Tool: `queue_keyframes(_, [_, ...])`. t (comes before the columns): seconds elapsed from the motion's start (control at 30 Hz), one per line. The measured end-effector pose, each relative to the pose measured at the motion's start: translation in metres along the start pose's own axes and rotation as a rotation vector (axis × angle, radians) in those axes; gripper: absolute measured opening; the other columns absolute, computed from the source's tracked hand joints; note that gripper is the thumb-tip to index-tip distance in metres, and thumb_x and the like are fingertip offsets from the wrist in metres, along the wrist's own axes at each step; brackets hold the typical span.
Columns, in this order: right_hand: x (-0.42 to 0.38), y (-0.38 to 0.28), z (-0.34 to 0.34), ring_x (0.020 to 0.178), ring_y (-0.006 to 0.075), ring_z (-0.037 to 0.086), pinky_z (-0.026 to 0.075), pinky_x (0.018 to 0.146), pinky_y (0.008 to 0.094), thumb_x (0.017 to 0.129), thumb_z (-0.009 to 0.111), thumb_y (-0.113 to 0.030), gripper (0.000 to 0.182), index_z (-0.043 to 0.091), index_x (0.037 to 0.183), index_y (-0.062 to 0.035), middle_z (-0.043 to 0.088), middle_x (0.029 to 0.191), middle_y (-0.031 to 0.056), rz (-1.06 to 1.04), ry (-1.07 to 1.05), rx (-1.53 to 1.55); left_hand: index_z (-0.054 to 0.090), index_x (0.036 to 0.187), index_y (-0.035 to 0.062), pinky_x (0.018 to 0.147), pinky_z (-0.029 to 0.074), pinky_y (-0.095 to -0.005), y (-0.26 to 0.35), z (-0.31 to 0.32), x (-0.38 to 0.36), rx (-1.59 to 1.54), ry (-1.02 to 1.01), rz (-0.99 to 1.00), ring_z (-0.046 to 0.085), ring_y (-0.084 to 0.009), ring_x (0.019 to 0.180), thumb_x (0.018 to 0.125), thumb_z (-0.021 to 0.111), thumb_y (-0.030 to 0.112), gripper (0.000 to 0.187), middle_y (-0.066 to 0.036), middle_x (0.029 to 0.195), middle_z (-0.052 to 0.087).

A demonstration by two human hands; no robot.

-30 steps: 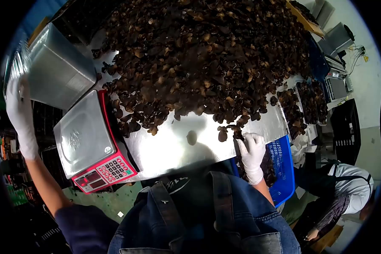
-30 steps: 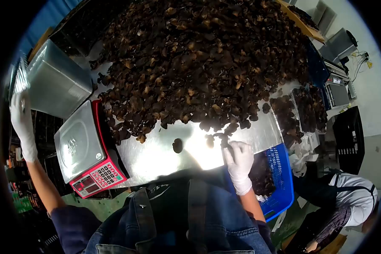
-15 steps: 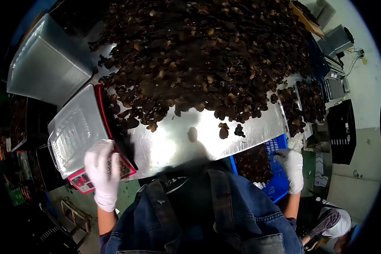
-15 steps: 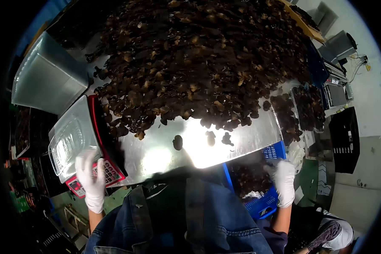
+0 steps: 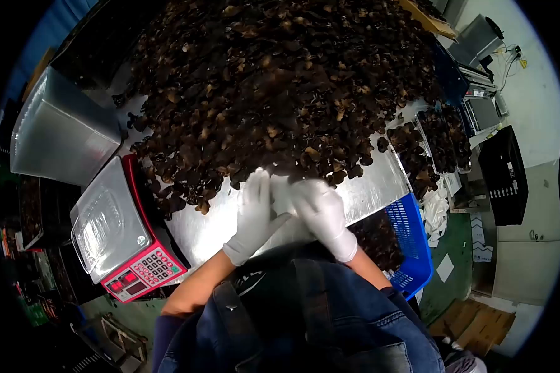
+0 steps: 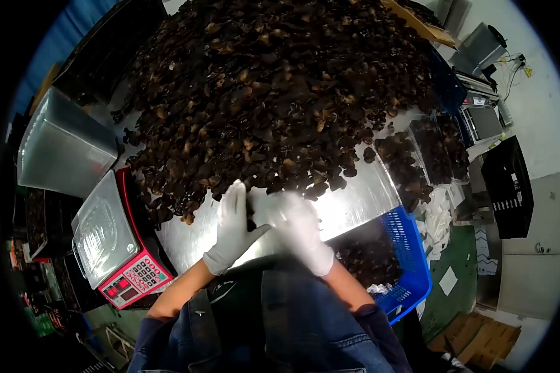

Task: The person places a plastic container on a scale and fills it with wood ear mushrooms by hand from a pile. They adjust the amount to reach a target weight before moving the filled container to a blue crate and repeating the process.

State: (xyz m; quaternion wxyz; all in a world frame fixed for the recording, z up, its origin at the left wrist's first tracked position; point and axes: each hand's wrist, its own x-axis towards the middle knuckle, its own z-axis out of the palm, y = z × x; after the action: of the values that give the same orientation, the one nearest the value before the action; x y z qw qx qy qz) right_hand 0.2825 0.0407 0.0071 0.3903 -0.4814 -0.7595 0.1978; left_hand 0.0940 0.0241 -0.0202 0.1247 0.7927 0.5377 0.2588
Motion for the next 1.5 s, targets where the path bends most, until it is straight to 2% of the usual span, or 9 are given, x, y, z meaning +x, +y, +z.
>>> queue_keyframes(0.1, [0.03,0.037,-0.042,0.117,0.0368,0.053,0.044,0.098,0.0431,0.087,0.072,-0.02,0.042,0.062,0.126,-0.0078,0.06,0.122,0.0187,0.198,0.34,-0.39,0.027,0.145,-0.0125,0.112,0.03,-0.0519,-0.002,0.002,0.0,0.043,0.008,-0.083,0.033,-0.0464,0.137,0.067,0.085,0.042,0.111,-0.03,0.148,0.033])
queue_keyframes(0.2, [0.038,0.066,-0.033,0.127,0.0423,0.042,0.035,0.105,0.0514,0.084,0.073,-0.027,0.053,0.056,0.131,-0.0094,0.047,0.139,0.0234,0.344,0.304,-0.424,0.029,0.144,-0.0124,0.112,0.029,-0.0527,0.006,0.002,0.005,0.068,0.011,-0.052,0.034,-0.0464,0.137,0.068,0.084,0.042,0.109,-0.03,0.148,0.033])
queue_keyframes(0.47, [0.0,0.022,0.024,0.111,0.0333,0.052,0.043,0.094,0.043,0.075,0.074,-0.011,0.035,0.068,0.11,-0.0087,0.057,0.119,0.013,0.063,0.041,-0.131,0.029,0.145,-0.011,0.114,0.025,-0.0535,0.014,0.001,0.007,0.098,-0.063,-0.063,0.032,-0.0446,0.139,0.067,0.085,0.045,0.111,-0.029,0.149,0.033])
queue_keyframes(0.77, [0.032,0.02,0.01,0.125,0.0337,0.044,0.035,0.103,0.046,0.074,0.079,-0.022,0.052,0.062,0.122,-0.0149,0.049,0.134,0.0111,0.08,0.209,-0.254,0.03,0.144,-0.0096,0.115,0.023,-0.0522,0.012,-0.015,-0.005,0.169,-0.016,-0.166,0.032,-0.0443,0.138,0.061,0.089,0.042,0.114,-0.029,0.147,0.035])
queue_keyframes(1.03, [0.033,0.007,0.01,0.116,0.0274,0.054,0.038,0.099,0.0412,0.079,0.073,-0.022,0.043,0.067,0.12,-0.0114,0.061,0.124,0.0092,-0.225,-0.279,-0.088,0.03,0.146,-0.0059,0.115,0.021,-0.0544,0.015,-0.006,-0.013,0.049,0.049,-0.231,0.03,-0.0425,0.139,0.061,0.087,0.043,0.113,-0.027,0.148,0.034])
queue_keyframes(1.17, [0.011,0.019,-0.049,0.114,0.0394,0.056,0.043,0.098,0.0481,0.082,0.07,-0.035,0.057,0.06,0.125,0.0003,0.058,0.126,0.0217,-0.022,0.057,-0.069,0.026,0.148,-0.0067,0.115,0.02,-0.0541,0.009,-0.01,-0.022,0.073,0.048,-0.224,0.029,-0.0421,0.141,0.062,0.086,0.045,0.117,-0.026,0.151,0.03])
queue_keyframes(1.23, [-0.021,0.039,-0.073,0.134,0.0409,0.04,0.032,0.11,0.0489,0.091,0.051,-0.066,0.087,0.041,0.142,0.0031,0.044,0.144,0.0237,0.057,0.056,-0.312,0.025,0.148,-0.0073,0.114,0.023,-0.0539,0.006,-0.012,-0.025,0.025,0.058,-0.251,0.028,-0.0435,0.141,0.062,0.086,0.046,0.118,-0.028,0.151,0.03])
queue_keyframes(1.33, [-0.064,0.048,-0.068,0.139,0.046,0.032,0.025,0.112,0.0544,0.081,0.052,-0.078,0.105,0.036,0.147,0.0015,0.035,0.151,0.0255,0.105,-0.125,-0.673,0.025,0.147,-0.0086,0.113,0.027,-0.0538,0.007,-0.009,-0.028,-0.092,0.041,-0.284,0.028,-0.0456,0.14,0.061,0.087,0.045,0.119,-0.03,0.149,0.03])
queue_keyframes(1.5, [-0.052,0.041,-0.03,0.146,0.0489,0.015,0.015,0.116,0.0593,0.074,0.068,-0.066,0.106,0.03,0.154,-0.0084,0.019,0.157,0.0295,0.208,-0.107,-0.557,0.027,0.147,-0.0079,0.113,0.028,-0.0542,0.017,0.005,-0.019,-0.085,0.109,-0.185,0.032,-0.0469,0.137,0.059,0.088,0.042,0.118,-0.029,0.147,0.033])
